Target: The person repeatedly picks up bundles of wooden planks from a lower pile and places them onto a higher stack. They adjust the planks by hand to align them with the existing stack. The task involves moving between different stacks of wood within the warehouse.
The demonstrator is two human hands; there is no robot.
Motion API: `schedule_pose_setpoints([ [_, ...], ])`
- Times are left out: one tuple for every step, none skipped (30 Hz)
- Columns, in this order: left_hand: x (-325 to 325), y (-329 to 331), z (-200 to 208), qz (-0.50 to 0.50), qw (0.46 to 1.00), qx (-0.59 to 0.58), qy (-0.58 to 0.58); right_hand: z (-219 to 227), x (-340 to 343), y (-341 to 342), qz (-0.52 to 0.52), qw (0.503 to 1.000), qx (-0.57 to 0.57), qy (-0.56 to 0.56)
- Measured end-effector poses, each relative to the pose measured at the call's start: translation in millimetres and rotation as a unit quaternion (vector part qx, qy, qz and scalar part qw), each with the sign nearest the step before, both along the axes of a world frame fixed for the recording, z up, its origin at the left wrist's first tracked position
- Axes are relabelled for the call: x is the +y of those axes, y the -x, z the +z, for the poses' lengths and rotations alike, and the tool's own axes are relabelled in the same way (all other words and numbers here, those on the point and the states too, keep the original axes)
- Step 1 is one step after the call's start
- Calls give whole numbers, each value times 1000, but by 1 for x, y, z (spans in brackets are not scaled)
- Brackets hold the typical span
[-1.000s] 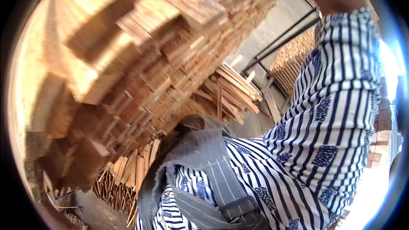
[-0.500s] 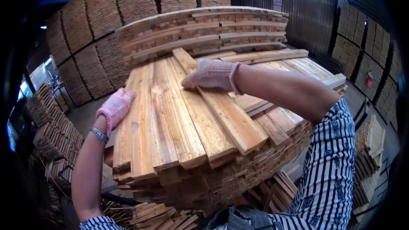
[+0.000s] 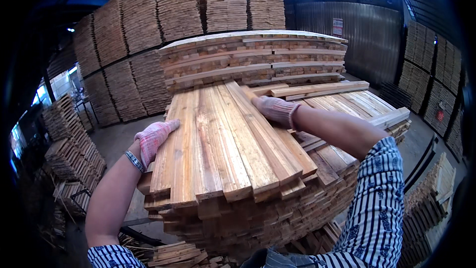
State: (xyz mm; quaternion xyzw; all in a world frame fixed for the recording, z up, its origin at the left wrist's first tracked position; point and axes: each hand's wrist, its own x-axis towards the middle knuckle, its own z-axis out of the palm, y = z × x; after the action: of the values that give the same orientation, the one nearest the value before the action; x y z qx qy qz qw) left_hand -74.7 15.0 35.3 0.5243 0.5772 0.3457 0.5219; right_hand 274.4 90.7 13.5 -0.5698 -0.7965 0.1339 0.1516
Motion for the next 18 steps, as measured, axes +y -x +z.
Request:
schedule_pose_setpoints([
  [-1,-1,-3,9,1000,1,1,-5,-6,12,-75,957,261,104],
  [2,-3,-5,-2,1000,7,-4,-9,-9,11,-82,952,278,94],
  [1,-3,-3,-8,1000,11,-13,-8,-13,9,-82,949,293,80],
  [3,2,-7,-5,1000,14,-16,-7,-12,15,-75,946,305,75],
  [5,7,-10,9,1000,19,-12,-6,-11,20,-67,954,271,104],
  [7,4,-10,-1,1000,15,-18,10,-31,17,-81,962,231,117],
  [6,4,-8,9,999,26,-18,14,-30,19,-76,966,202,139],
  [-2,4,-5,35,998,47,-10,7,-21,20,-60,957,227,172],
  [-1,9,-5,31,999,40,-16,9,-25,23,-65,965,207,150],
  [1,17,-8,28,999,33,-21,12,-32,28,-69,972,187,128],
  [5,18,-9,13,999,29,-24,15,-46,28,-85,976,171,107],
  [3,20,-7,-7,1000,-13,-16,20,-60,32,-93,974,180,99],
  [2,22,-4,-5,999,-44,-4,25,-66,40,-123,977,149,94],
  [3,30,-8,7,997,-77,17,25,-65,49,-112,973,160,123],
  [5,33,-8,9,993,-113,30,29,-66,51,-109,969,170,142],
  [7,33,-8,19,996,-82,11,25,-58,53,-112,973,161,121],
  [12,34,-9,21,997,-76,2,18,-47,53,-114,977,152,100],
  [13,37,-11,29,997,-74,-5,15,-42,55,-113,980,140,82],
])
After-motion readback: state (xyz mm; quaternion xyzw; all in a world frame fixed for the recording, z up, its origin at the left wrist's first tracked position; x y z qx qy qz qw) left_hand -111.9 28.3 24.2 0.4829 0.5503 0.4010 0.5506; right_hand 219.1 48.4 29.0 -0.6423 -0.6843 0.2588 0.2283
